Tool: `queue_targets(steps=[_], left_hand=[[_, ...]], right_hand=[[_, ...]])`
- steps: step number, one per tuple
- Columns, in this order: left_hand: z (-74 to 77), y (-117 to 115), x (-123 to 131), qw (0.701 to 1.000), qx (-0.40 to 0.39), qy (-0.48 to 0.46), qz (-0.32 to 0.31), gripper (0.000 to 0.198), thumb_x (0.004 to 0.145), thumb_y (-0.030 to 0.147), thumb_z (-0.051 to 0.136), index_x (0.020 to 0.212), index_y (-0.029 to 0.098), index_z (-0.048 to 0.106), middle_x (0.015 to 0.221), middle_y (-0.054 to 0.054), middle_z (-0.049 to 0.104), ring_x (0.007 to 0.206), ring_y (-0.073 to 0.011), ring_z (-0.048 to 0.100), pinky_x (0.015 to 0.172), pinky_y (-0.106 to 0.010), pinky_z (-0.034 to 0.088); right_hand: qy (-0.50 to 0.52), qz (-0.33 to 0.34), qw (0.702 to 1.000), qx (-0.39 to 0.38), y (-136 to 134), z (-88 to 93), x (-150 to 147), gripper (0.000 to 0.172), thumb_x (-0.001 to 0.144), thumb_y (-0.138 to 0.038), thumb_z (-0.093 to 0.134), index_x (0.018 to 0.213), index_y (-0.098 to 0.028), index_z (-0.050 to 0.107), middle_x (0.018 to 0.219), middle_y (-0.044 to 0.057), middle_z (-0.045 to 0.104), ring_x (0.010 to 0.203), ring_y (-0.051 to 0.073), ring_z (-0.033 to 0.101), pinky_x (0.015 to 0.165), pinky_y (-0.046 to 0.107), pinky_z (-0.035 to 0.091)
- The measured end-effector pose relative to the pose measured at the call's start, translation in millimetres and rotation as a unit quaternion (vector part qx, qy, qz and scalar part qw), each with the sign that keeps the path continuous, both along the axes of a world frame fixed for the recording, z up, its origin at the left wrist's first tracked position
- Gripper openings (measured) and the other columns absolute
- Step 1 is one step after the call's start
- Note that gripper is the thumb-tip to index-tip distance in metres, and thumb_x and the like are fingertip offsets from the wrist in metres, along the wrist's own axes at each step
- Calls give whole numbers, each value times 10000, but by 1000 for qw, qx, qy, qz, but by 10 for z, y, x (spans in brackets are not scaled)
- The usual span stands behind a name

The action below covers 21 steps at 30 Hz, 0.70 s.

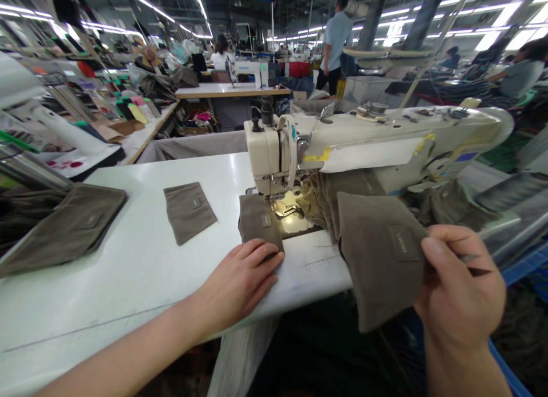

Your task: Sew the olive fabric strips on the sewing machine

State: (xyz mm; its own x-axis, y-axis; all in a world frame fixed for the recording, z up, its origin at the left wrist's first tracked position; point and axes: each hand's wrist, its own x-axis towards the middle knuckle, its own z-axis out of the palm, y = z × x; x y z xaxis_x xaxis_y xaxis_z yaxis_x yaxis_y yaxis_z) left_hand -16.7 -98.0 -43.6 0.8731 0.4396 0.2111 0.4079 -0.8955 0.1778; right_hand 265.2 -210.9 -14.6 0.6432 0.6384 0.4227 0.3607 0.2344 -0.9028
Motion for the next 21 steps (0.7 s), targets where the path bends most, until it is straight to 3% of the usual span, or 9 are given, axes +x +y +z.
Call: queue_targets(steps=[3, 6, 21], left_hand=[[8, 70, -3, 1000, -10, 1, -4, 360, 1023, 259, 456, 1347, 185, 597, 1271, -120, 635, 1174, -268, 556, 973, -444, 541], [4, 137, -8, 1000, -14, -2, -9, 361, 1032, 269, 446, 1349, 184, 597, 1280, -118, 633, 1181, -266, 547, 986, -442, 530], [17, 410, 20, 1000, -4, -22, -12, 358, 1023, 259, 458, 1327, 172, 626, 1212, -133, 653, 1126, -255, 576, 951, -423, 541]], right_hand=[[118, 102, 987, -36, -105, -62, 29, 177, 855, -414, 678, 806, -263, 600, 613, -29, 535, 471, 145, 459, 416, 268, 350], [133, 173, 972, -91, -174, -142, 63, 194, 832, -427, 696, 795, -259, 606, 649, -8, 594, 503, 163, 509, 436, 283, 398], [123, 176, 969, -122, -166, -253, 113, 213, 825, -453, 701, 798, -261, 612, 635, -9, 572, 531, 176, 515, 462, 288, 404]])
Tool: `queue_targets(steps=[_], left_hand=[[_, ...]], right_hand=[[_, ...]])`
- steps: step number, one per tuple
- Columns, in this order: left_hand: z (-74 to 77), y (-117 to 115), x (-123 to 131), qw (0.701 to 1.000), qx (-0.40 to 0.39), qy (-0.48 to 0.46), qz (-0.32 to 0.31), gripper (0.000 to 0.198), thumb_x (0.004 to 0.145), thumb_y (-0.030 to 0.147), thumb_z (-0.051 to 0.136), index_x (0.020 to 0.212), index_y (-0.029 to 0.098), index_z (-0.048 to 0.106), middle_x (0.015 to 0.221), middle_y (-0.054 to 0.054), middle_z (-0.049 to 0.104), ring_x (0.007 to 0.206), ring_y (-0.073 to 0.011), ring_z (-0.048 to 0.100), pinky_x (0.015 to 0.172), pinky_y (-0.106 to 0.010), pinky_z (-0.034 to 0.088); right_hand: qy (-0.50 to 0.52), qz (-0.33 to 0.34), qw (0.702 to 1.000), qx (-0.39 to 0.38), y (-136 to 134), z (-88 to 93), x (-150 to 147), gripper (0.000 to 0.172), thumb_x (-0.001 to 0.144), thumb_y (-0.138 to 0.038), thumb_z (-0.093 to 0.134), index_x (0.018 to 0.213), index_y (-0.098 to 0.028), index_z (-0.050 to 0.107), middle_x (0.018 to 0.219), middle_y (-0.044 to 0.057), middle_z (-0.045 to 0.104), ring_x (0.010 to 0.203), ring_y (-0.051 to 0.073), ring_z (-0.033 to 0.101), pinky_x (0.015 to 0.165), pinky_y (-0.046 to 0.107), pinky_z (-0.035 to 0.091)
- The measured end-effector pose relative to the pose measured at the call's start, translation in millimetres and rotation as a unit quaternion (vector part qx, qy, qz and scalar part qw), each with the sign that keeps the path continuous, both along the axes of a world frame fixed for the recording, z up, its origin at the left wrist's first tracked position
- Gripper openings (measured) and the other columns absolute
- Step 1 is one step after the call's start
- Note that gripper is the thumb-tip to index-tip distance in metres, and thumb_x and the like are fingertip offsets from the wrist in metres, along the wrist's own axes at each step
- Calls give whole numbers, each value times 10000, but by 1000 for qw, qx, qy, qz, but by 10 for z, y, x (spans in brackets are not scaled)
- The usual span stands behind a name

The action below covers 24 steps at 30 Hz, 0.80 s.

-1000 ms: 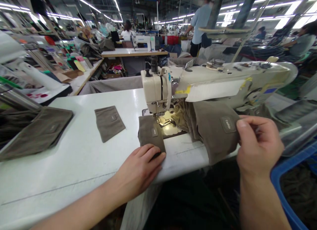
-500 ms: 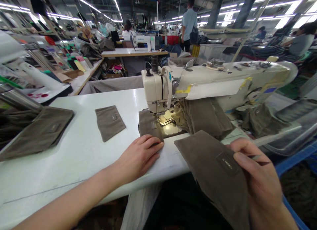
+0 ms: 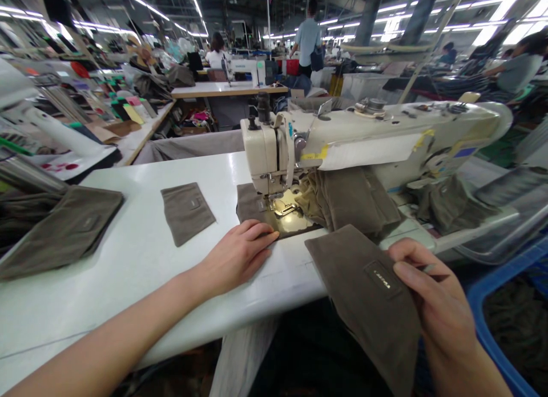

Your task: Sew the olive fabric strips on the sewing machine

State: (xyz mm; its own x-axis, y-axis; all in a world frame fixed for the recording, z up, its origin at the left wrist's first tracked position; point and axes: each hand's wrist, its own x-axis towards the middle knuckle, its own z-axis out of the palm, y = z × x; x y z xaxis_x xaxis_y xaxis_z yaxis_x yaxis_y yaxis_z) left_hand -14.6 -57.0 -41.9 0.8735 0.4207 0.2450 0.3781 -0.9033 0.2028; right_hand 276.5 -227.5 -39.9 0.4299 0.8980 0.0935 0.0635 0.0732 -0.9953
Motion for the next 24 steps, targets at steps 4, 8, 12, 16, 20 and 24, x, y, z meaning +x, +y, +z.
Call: queue_targets(steps=[4, 8, 12, 16, 20, 24], left_hand=[[-3, 70, 3, 1000, 2, -8, -1, 355, 1021, 265, 462, 1316, 173, 638, 1205, -135, 655, 1125, -254, 582, 963, -426, 539], [3, 138, -2, 1000, 10, 8, 5, 369, 1027, 271, 448, 1326, 158, 631, 1213, -140, 647, 1120, -261, 571, 965, -440, 533], [0, 208, 15, 1000, 16, 14, 4, 369, 1031, 268, 434, 1314, 146, 637, 1225, -142, 642, 1111, -259, 570, 965, -442, 526], [-16, 277, 40, 1000, 25, 7, 10, 364, 1036, 283, 429, 1290, 150, 654, 1218, -138, 649, 1095, -249, 585, 960, -437, 531], [-22, 345, 50, 999, 28, 10, 13, 366, 1039, 295, 424, 1278, 147, 660, 1236, -142, 644, 1098, -248, 587, 969, -445, 529], [-31, 407, 48, 999, 38, 11, 11, 373, 1040, 292, 413, 1274, 141, 661, 1217, -139, 660, 1098, -251, 597, 966, -437, 533]], right_hand=[[-2, -3, 1000, 0, 20, -1, -10, 222, 824, -450, 698, 785, -253, 602, 632, -9, 569, 524, 173, 509, 462, 289, 407], [3, -7, 1000, -1, 28, 22, -27, 226, 812, -456, 699, 774, -258, 597, 617, -10, 566, 516, 175, 503, 449, 289, 402], [5, -12, 1000, -6, 39, 37, -29, 244, 785, -476, 716, 758, -260, 605, 605, -7, 562, 498, 176, 500, 433, 297, 397], [13, -13, 1000, -5, 62, 38, -26, 245, 774, -471, 728, 750, -262, 602, 599, -11, 554, 487, 169, 489, 421, 290, 391], [19, -7, 1000, -10, 56, 32, -20, 231, 786, -466, 711, 766, -266, 599, 602, -8, 557, 489, 174, 489, 418, 288, 394], [25, -8, 1000, -10, 48, 17, -4, 235, 782, -465, 721, 770, -264, 599, 606, -8, 558, 493, 175, 488, 421, 287, 392]])
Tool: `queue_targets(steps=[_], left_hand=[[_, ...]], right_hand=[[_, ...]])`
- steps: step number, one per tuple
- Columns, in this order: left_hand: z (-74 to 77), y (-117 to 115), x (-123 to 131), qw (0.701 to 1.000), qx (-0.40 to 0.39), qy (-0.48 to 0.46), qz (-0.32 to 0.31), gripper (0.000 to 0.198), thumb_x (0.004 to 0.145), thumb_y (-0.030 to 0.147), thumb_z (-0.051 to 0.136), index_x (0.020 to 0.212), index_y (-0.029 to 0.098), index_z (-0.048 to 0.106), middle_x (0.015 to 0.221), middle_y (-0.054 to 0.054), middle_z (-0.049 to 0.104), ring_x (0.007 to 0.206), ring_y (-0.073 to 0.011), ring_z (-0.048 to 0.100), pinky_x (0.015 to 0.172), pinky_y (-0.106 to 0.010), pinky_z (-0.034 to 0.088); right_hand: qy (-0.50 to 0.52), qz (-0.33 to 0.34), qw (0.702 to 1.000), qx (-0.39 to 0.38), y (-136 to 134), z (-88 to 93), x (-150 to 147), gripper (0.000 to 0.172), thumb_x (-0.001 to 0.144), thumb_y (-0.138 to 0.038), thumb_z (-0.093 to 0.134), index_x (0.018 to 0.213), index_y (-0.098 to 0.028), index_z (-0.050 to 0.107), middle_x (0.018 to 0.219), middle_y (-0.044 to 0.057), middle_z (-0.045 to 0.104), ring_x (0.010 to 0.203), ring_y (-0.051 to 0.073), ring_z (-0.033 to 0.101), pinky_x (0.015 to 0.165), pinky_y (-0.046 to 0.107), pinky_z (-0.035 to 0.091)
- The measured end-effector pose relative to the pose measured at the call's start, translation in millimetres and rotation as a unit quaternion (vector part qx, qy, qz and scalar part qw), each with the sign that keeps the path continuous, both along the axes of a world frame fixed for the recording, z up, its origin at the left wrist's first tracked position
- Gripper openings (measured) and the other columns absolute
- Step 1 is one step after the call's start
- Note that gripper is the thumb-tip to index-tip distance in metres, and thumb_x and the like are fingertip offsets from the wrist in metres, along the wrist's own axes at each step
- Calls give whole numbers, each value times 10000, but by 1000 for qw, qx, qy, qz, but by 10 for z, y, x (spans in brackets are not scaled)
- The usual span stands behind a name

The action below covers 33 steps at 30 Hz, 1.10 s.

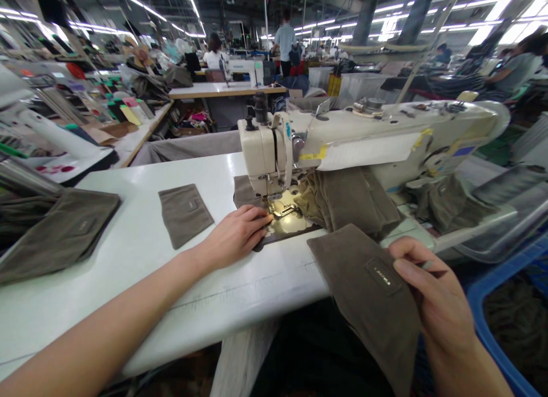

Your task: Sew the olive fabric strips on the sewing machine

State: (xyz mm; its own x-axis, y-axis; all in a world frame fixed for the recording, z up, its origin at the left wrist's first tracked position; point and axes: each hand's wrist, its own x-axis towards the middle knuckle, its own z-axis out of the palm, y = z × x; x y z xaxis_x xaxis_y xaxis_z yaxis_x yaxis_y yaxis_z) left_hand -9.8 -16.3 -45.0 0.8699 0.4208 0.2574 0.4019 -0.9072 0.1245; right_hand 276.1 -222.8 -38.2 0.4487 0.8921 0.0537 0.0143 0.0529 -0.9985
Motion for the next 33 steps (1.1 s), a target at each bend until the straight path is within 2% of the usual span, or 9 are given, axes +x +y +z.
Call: queue_targets(steps=[19, 23, 27, 33], left_hand=[[-16, 173, 12, 1000, 0, -9, 16, 339, 1023, 251, 423, 1226, 143, 672, 1247, -127, 675, 1137, -261, 606, 1001, -444, 525], [-13, 158, 17, 1000, -7, -14, 20, 343, 1017, 255, 430, 1234, 139, 668, 1247, -129, 678, 1149, -270, 601, 1008, -447, 519], [-9, 142, 16, 999, -13, -20, 27, 335, 1013, 252, 443, 1237, 144, 668, 1265, -111, 677, 1163, -261, 597, 1026, -425, 505], [-111, 125, 0, 998, -13, -46, 44, 351, 1030, 280, 425, 1252, 147, 662, 1291, -108, 668, 1181, -242, 603, 1053, -393, 485]], right_hand=[[18, 28, 999, -14, -27, -23, 30, 289, 792, -485, 743, 782, -238, 595, 638, -13, 556, 524, 150, 494, 464, 258, 397], [12, 67, 996, -50, -37, -44, -21, 327, 821, -527, 718, 795, -225, 594, 681, -6, 555, 587, 144, 495, 518, 244, 403], [3, 64, 994, -92, -56, -75, -128, 370, 822, -572, 701, 788, -226, 573, 681, -15, 528, 610, 143, 469, 536, 236, 394], [-7, 101, 987, -125, -67, -169, -147, 425, 803, -623, 679, 736, -218, 568, 661, -7, 517, 592, 150, 469, 526, 238, 412]])
